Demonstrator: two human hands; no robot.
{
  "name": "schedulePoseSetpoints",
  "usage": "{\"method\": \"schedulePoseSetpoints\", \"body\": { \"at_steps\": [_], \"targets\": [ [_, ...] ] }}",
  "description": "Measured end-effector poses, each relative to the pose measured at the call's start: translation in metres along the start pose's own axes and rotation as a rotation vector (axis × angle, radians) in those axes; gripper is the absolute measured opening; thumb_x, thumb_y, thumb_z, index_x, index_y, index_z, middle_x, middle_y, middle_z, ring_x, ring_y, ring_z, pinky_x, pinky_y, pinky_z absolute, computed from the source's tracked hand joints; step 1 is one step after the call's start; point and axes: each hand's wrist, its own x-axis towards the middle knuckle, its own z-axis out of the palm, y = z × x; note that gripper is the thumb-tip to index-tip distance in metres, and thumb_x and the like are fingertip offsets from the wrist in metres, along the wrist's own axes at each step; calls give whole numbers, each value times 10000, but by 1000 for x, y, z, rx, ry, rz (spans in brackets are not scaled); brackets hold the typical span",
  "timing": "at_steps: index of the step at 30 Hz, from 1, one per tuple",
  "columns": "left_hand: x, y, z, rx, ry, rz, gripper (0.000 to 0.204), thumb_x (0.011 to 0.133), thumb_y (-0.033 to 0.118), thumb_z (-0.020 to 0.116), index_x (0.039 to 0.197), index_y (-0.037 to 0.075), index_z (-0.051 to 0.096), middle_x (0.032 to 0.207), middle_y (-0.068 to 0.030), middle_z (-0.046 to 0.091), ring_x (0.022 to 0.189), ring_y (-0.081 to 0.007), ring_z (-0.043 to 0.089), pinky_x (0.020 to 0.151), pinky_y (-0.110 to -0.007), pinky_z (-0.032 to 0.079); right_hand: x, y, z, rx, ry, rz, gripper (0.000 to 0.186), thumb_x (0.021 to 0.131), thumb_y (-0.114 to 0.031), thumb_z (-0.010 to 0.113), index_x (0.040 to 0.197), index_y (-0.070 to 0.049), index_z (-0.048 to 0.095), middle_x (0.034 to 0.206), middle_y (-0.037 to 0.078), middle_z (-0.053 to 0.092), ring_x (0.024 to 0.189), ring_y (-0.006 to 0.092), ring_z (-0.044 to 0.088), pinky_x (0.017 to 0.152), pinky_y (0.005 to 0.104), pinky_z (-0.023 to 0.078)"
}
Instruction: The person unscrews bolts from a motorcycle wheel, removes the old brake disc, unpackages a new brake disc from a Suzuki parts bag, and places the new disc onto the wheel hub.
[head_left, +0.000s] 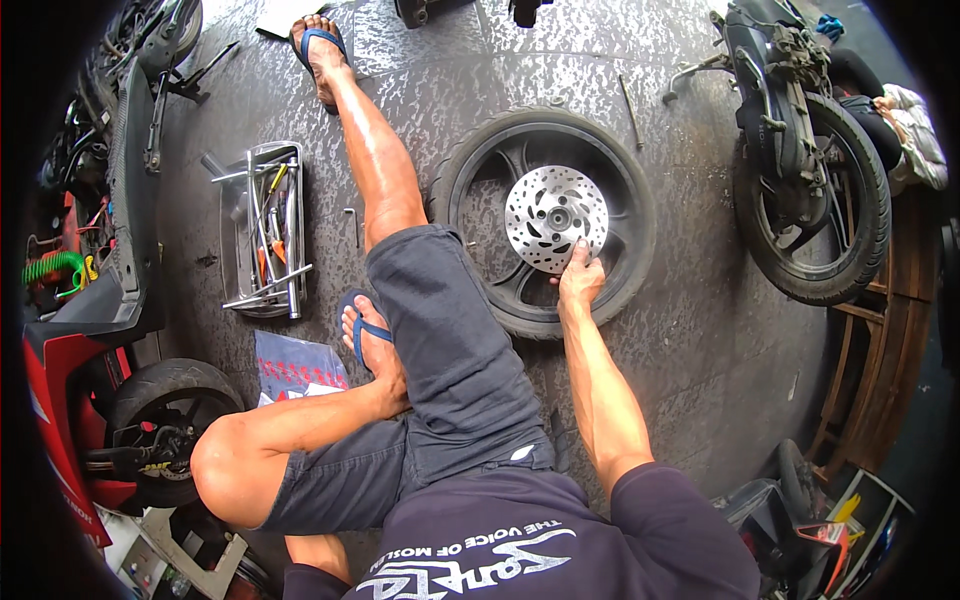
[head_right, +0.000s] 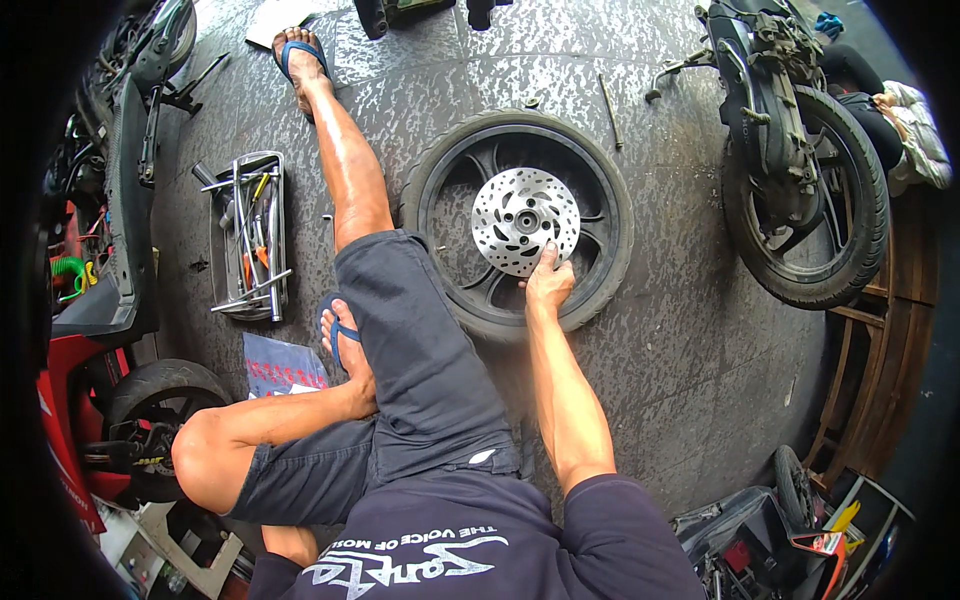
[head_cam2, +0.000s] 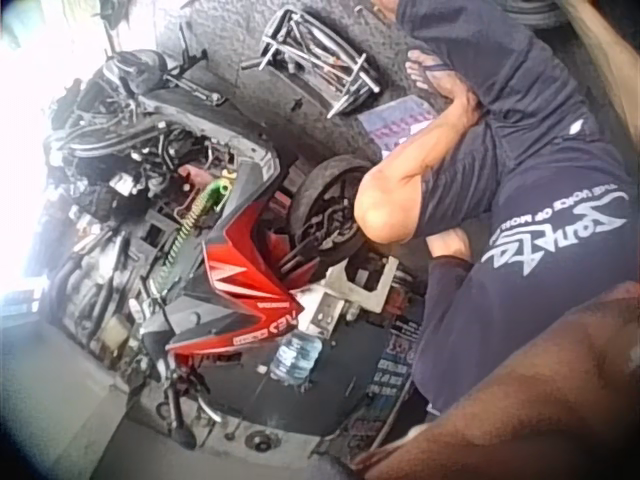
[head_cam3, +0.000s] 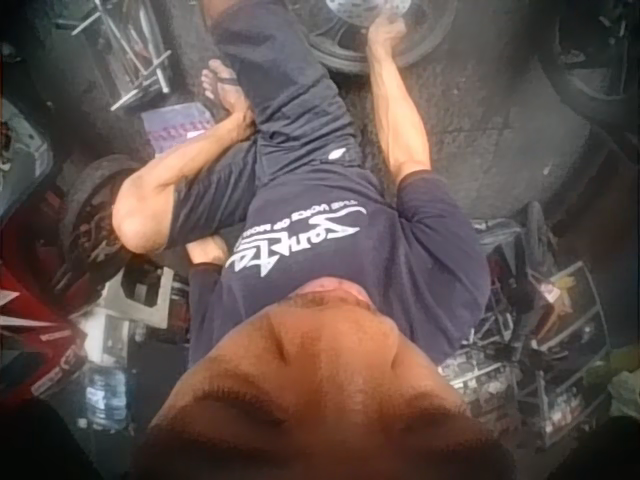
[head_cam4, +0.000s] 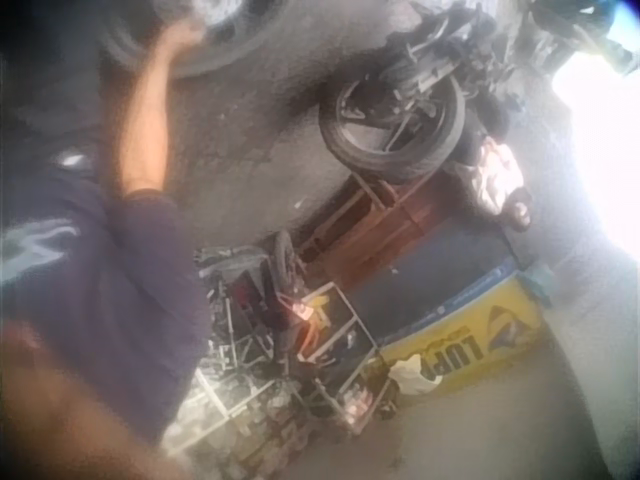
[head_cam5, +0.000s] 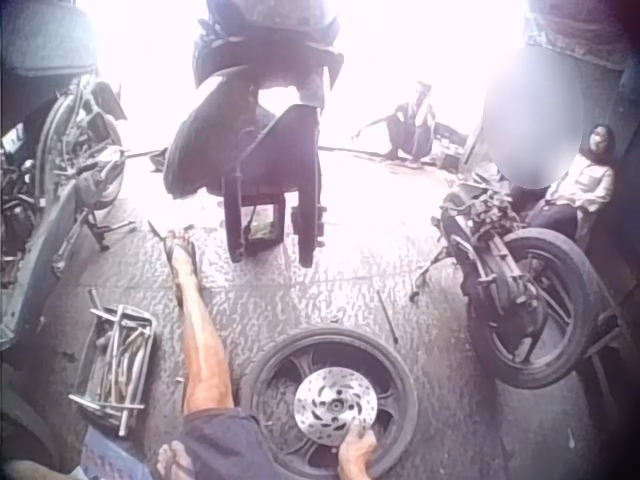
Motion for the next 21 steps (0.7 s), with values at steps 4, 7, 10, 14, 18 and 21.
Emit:
{"method": "schedulePoseSetpoints", "body": {
  "at_steps": [4,7,10,14,18,21],
  "targets": [
    [4,-7,-4,15,11,15,361,949,349,593,1116,29,591,1110,-207,591,1062,-374,555,926,-482,438,5,3,-1,21,-5,-35,505,1012,-440,601,974,63,576,780,128,662,542,184,628,394,294,521],
    [8,-22,-14,11,36,34,332,941,331,607,1076,28,613,1069,-205,607,1023,-376,574,901,-478,453,10,7,2,9,-6,-39,487,1027,-438,564,989,47,582,758,102,626,524,176,607,403,296,525],
    [15,-57,-50,27,128,62,304,933,313,621,1035,26,636,1027,-203,622,984,-377,592,876,-474,468,14,15,-12,25,-20,-61,489,1042,-427,521,1084,59,562,800,141,649,524,203,622,385,309,529],
    [43,-115,-132,26,386,102,272,922,289,640,980,25,665,971,-200,644,932,-380,616,843,-469,489,24,21,-68,13,-15,-119,369,1024,-394,569,1000,-27,603,661,35,532,478,148,492,385,287,436],
    [72,-103,-179,-87,572,237,245,911,265,658,926,23,695,915,-197,665,881,-382,640,809,-463,509,30,10,-134,27,104,-190,338,1007,-335,590,1145,-27,607,719,-10,513,543,106,475,461,277,401],
    [66,-47,-191,-276,474,441,234,908,258,666,922,29,707,901,-194,684,856,-379,662,786,-459,526,33,-6,-159,34,100,-197,288,1007,-285,568,1104,-18,618,746,6,528,548,105,494,465,267,419]
  ]
}}
